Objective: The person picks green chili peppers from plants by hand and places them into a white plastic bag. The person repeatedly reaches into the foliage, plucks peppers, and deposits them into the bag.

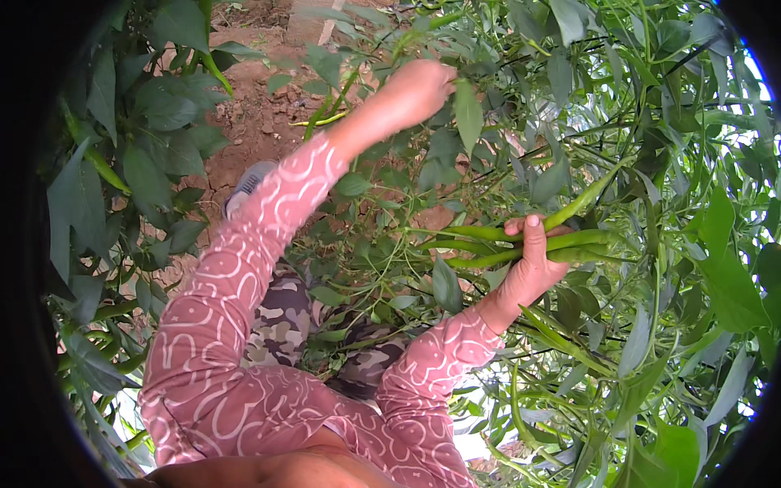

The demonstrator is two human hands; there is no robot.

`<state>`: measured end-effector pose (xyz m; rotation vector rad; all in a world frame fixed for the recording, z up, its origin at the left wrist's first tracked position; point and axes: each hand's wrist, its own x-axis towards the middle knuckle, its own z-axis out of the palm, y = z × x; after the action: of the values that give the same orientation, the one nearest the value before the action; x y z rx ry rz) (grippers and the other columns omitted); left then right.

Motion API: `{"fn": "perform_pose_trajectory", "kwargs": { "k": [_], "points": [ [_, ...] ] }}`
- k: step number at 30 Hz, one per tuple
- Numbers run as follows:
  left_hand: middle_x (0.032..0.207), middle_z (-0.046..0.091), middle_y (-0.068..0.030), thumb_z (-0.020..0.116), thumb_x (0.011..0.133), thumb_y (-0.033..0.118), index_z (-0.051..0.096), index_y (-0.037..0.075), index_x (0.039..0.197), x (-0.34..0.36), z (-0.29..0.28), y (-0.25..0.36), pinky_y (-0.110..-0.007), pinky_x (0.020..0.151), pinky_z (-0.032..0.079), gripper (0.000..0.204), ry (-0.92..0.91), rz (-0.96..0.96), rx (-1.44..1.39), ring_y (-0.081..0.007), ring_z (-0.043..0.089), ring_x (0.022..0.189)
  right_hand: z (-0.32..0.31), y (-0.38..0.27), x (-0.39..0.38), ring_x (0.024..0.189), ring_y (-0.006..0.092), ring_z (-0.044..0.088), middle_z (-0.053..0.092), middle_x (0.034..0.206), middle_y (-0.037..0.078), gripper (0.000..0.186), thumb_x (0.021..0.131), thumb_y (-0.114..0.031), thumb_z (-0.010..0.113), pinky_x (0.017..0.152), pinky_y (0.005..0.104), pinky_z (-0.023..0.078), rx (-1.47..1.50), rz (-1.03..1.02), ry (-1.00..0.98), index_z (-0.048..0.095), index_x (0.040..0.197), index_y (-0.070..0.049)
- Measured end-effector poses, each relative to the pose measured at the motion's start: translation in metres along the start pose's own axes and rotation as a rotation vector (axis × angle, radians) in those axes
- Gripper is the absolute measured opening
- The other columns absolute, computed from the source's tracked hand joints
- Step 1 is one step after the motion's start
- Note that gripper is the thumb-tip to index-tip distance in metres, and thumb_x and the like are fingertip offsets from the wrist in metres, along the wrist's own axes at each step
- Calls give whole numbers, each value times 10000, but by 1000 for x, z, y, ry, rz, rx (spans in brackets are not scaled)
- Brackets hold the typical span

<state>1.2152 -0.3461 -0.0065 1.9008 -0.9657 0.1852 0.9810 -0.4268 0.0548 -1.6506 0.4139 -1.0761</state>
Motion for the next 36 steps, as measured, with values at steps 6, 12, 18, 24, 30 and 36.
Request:
{"fn": "perform_pose_trajectory", "kwargs": {
  "k": [6, 12, 18, 24, 30, 36],
  "points": [
    [685, 548, -64, 634, 787, 159, 585, 73, 795, -55, -28, 136, -305, 407, 416, 99, 752, 518, -526, -175, 547, 562, -7, 2, -3, 638, 126, 459, 500, 744, 58, 196, 845, -46, 609, 638, 300, 436, 20, -21, -76, 484, 982, 16],
    [681, 434, -44, 666, 783, 123, 534, 69, 805, -51, -5, 192, -355, 545, 389, 144, 747, 278, -1074, -217, 504, 632, -3, -5, -4, 692, 144, 469, 496, 770, 69, 222, 830, -42, 609, 666, 308, 435, 71, -6, -164, 478, 999, 17],
    [816, 461, -65, 618, 807, 21, 542, 29, 936, -60, 4, 196, -320, 635, 403, 150, 622, 116, -1373, -204, 502, 741, 5, -9, -9, 746, 162, 480, 492, 796, 81, 249, 816, -39, 608, 694, 316, 434, 53, -44, -121, 472, 1016, 18],
    [883, 514, -71, 517, 798, -54, 528, 20, 968, -89, 22, 118, -281, 666, 445, 186, 572, -214, -1161, -171, 531, 778, 6, -10, -15, 726, 173, 478, 489, 803, 85, 231, 813, -42, 599, 676, 321, 418, 182, -40, -190, 473, 1000, 12],
    [815, 581, -185, 459, 744, -71, 554, -9, 834, -65, 57, -11, -404, 728, 457, 145, 504, -459, -467, -357, 576, 790, 7, -15, -12, 699, 170, 462, 486, 824, 86, 177, 836, -52, 588, 665, 330, 402, 107, -22, -258, 480, 961, 11],
    [784, 616, -280, 495, 781, 121, 624, -37, 766, 6, 92, -86, -450, 669, 496, 205, 90, -143, -10, -415, 608, 736, 7, -15, -13, 652, 191, 512, 523, 786, 102, 176, 790, -49, 650, 616, 329, 450, 115, -12, -164, 514, 876, 23]
  ]
}}
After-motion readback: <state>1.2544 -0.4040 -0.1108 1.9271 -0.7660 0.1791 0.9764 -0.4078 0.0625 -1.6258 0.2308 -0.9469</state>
